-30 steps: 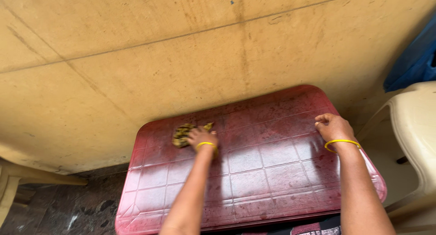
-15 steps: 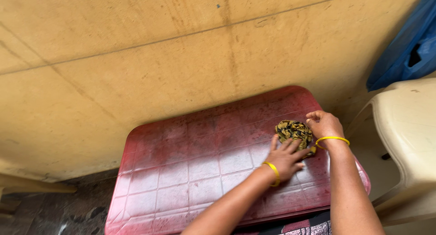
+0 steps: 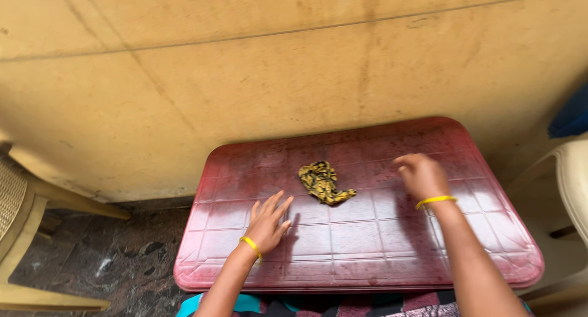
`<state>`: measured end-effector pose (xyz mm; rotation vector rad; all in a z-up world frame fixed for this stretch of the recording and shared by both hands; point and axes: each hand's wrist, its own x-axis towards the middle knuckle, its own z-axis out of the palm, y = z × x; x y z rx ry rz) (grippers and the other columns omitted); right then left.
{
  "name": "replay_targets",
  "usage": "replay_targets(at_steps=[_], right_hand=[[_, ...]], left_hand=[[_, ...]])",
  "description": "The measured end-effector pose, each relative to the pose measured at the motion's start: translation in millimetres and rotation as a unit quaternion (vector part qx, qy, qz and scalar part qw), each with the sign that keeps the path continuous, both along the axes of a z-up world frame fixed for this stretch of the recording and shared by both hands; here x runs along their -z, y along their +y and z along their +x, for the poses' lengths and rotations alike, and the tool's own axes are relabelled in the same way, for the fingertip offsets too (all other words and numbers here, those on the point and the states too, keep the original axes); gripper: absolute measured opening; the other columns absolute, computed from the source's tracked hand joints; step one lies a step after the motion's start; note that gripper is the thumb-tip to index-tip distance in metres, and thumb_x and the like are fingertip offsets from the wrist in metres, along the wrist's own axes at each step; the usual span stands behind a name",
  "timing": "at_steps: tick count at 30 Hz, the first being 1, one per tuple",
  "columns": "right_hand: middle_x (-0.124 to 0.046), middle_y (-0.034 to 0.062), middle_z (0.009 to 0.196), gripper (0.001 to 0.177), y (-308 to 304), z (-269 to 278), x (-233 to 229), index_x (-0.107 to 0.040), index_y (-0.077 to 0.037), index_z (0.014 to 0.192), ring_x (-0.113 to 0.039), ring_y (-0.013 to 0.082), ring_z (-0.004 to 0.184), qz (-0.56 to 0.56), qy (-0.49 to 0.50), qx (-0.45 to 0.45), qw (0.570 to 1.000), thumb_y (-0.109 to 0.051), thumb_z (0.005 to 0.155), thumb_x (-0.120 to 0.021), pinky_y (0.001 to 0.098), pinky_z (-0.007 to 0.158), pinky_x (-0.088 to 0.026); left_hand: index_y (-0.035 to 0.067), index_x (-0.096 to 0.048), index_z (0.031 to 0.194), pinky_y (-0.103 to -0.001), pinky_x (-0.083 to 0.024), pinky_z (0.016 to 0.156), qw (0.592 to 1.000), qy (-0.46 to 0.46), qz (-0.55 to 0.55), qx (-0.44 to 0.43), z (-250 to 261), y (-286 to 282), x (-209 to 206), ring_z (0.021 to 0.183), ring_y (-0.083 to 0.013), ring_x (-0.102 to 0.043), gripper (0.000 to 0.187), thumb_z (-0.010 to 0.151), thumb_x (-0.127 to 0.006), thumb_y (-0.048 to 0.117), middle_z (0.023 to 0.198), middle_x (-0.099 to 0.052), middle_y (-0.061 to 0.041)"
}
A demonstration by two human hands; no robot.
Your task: The person wipes the surface of a red plastic table using a patterned cloth, then dips the cloth into a bucket of water and wrings it out.
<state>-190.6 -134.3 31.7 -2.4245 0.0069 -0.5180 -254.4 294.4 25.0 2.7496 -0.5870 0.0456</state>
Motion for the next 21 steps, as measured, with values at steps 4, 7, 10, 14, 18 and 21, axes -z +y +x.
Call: replay_targets(at_steps=[4,7,10,14,18,21], right_hand=[[-0.075,0.0095,0.109,0.026,96,-28,3,-0.079,-0.012,0.106,-0.068,0.0305,0.105,-0.020,-0.014,-0.173,0.985,-0.011,0.081,-0.073,0.0410,0.095,-0.054],[-0.070,0.0098,0.120,0.035,152,-43,4,-0.073,-0.008,0.116,-0.062,0.0319,0.110,-0.049,-0.016,-0.203,0.978,-0.015,0.081,-0.074,0.0427,0.096,-0.049],[-0.066,0.0100,0.130,0.040,189,-21,5,-0.071,-0.008,0.122,-0.057,0.0330,0.117,-0.105,0.002,-0.125,0.987,-0.021,0.085,-0.073,0.0434,0.103,-0.049],[-0.058,0.0172,0.133,0.051,242,12,8,-0.064,-0.007,0.130,-0.048,0.0402,0.121,-0.172,0.149,-0.047,0.973,-0.032,0.087,-0.074,0.0500,0.099,-0.046],[-0.059,0.0154,0.132,0.047,325,17,25,-0.068,-0.015,0.126,-0.048,0.0402,0.119,-0.191,0.120,-0.101,0.969,-0.028,0.082,-0.075,0.0522,0.100,-0.045],[-0.063,0.0137,0.127,0.041,383,-16,36,-0.073,-0.014,0.116,-0.052,0.0377,0.116,-0.206,-0.030,-0.271,0.940,-0.019,0.076,-0.074,0.0514,0.096,-0.047]], left_hand=[[0.023,-0.045,0.150,-0.057,-0.009,0.121,0.997,0.040,0.014,-0.067,-3,36,12,0.153,-0.0337,-0.020,0.058,0.096,-0.062,0.033,0.165,-0.025,-0.013],[0.022,-0.048,0.149,-0.057,-0.010,0.122,0.995,0.025,-0.019,-0.090,22,50,18,0.153,-0.0340,-0.021,0.054,0.098,-0.058,0.035,0.165,-0.027,-0.013],[0.021,-0.045,0.151,-0.058,-0.011,0.122,0.990,0.036,0.012,-0.135,41,63,24,0.152,-0.0348,-0.022,0.057,0.098,-0.056,0.039,0.165,-0.027,-0.014],[0.021,-0.042,0.153,-0.059,-0.013,0.122,0.980,0.066,0.015,-0.187,53,84,23,0.150,-0.0359,-0.026,0.060,0.099,-0.052,0.045,0.163,-0.031,-0.014],[0.018,-0.038,0.156,-0.061,-0.019,0.119,0.977,0.027,-0.050,-0.204,54,99,19,0.142,-0.0392,-0.039,0.062,0.102,-0.045,0.048,0.160,-0.036,-0.017],[0.016,-0.035,0.159,-0.061,-0.025,0.116,0.968,0.013,-0.103,-0.228,60,106,16,0.138,-0.0405,-0.044,0.066,0.103,-0.038,0.051,0.157,-0.040,-0.018]])
